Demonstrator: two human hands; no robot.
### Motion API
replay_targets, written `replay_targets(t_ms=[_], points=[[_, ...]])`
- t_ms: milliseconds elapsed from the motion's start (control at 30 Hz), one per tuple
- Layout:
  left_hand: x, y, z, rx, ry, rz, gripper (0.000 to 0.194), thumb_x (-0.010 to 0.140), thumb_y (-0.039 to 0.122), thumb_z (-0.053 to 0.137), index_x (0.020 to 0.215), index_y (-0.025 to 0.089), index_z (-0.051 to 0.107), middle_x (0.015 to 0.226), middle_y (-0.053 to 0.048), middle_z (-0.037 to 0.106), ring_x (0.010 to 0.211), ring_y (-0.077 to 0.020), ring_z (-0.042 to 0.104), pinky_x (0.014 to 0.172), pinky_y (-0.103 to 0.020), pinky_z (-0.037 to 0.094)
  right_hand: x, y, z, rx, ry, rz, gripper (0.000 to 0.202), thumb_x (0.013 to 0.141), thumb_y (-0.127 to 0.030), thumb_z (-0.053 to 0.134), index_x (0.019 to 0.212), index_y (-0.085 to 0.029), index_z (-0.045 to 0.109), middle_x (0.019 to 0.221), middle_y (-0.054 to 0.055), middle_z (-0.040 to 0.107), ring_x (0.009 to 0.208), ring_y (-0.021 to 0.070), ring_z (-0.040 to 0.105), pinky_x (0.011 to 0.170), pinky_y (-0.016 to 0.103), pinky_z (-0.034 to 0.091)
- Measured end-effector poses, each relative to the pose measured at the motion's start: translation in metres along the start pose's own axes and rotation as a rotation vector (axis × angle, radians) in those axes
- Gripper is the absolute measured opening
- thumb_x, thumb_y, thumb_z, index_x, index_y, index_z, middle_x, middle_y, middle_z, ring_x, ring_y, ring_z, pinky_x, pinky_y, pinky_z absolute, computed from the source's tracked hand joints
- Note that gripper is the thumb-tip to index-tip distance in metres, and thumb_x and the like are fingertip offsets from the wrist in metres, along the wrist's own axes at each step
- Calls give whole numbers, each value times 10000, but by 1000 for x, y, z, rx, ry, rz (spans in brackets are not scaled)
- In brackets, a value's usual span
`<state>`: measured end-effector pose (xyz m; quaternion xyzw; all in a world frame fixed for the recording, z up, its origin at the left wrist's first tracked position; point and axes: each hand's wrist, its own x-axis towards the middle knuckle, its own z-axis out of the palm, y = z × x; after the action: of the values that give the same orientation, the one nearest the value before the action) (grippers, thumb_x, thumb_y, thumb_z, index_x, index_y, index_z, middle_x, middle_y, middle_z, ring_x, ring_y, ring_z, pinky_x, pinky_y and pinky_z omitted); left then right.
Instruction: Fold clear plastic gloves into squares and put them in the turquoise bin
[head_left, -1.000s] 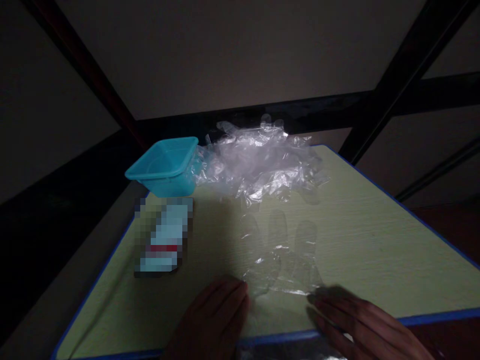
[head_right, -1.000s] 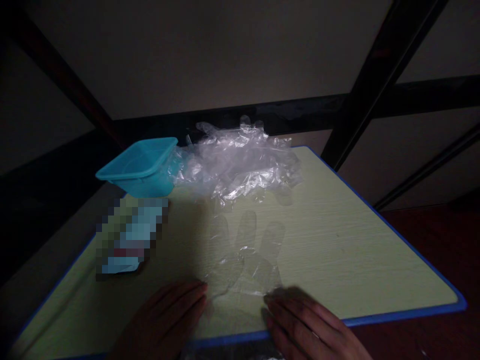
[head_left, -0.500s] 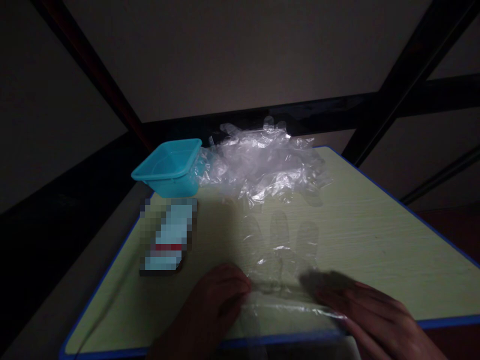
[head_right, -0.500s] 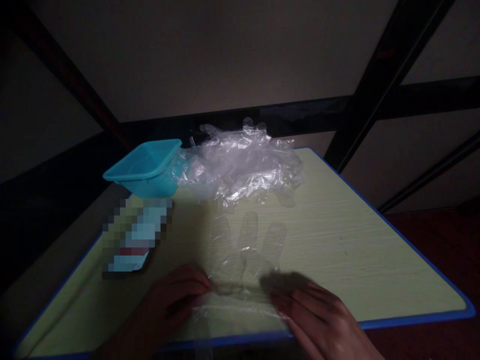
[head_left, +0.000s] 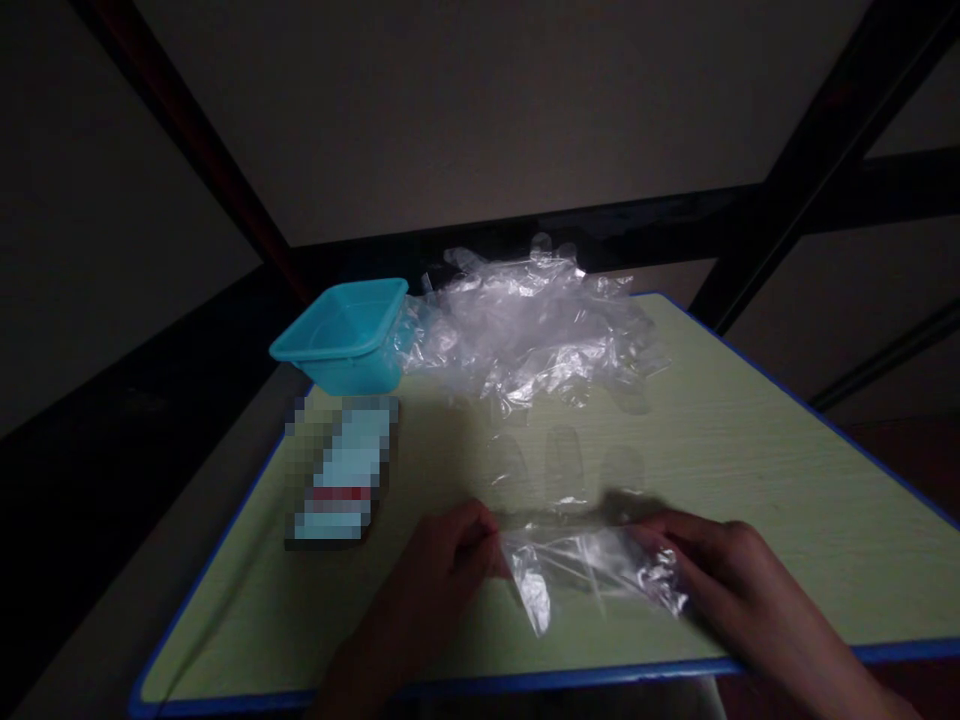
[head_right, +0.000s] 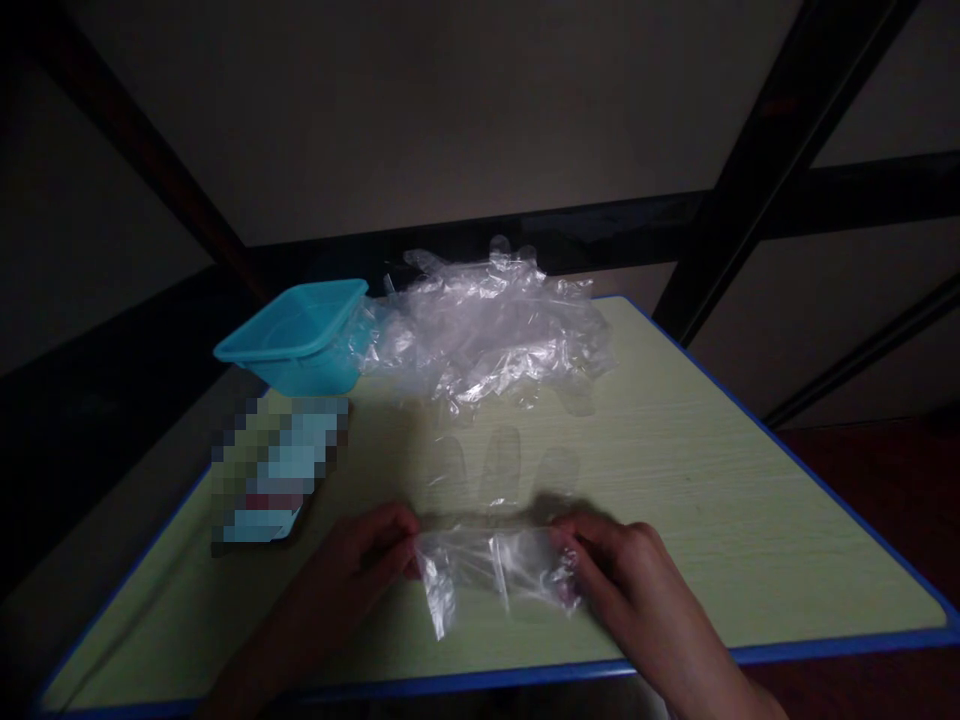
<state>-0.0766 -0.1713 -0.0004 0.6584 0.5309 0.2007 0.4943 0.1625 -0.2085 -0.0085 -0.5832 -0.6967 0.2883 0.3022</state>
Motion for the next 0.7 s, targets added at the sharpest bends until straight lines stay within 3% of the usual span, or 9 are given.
replay_targets(t_ms=[167,300,467,567,700], points=[[4,-2,6,0,38,-14,132,784,242,436,662,198,454,586,22,577,592,-148,576,558,-227,381,4,-1,8,52,-17,133,346,863,-376,369,683,-188,597,447,-3,599,404,150,574,418,244,439],[5,-1,11,33,89,-67,38,773,205,446,810,208,443,518,52,579,530,-156,583,544,-231,382,8,0,15,-24,67,166,313,843,-373,385,903,-167,614,416,-15,582,371,166,557,402,258,409],[6,-2,15,73,163,-82,290,769,159,439,1057,193,420,517,66,583,549,-168,602,606,-259,412,8,-1,18,-52,159,224,412,821,-408,438,1129,-152,538,396,-31,558,355,175,538,370,262,384],[5,-4,16,61,184,-61,420,779,168,444,1194,168,378,545,62,581,568,-165,596,631,-275,421,4,0,12,122,109,211,498,837,-425,454,1235,-128,410,450,-36,571,390,157,541,389,251,412],[0,-11,19,-16,243,-3,553,751,201,503,1271,134,326,556,71,537,536,-140,531,575,-253,412,-4,8,5,349,68,169,616,804,-395,566,1296,-156,282,657,9,638,578,155,617,543,269,508]])
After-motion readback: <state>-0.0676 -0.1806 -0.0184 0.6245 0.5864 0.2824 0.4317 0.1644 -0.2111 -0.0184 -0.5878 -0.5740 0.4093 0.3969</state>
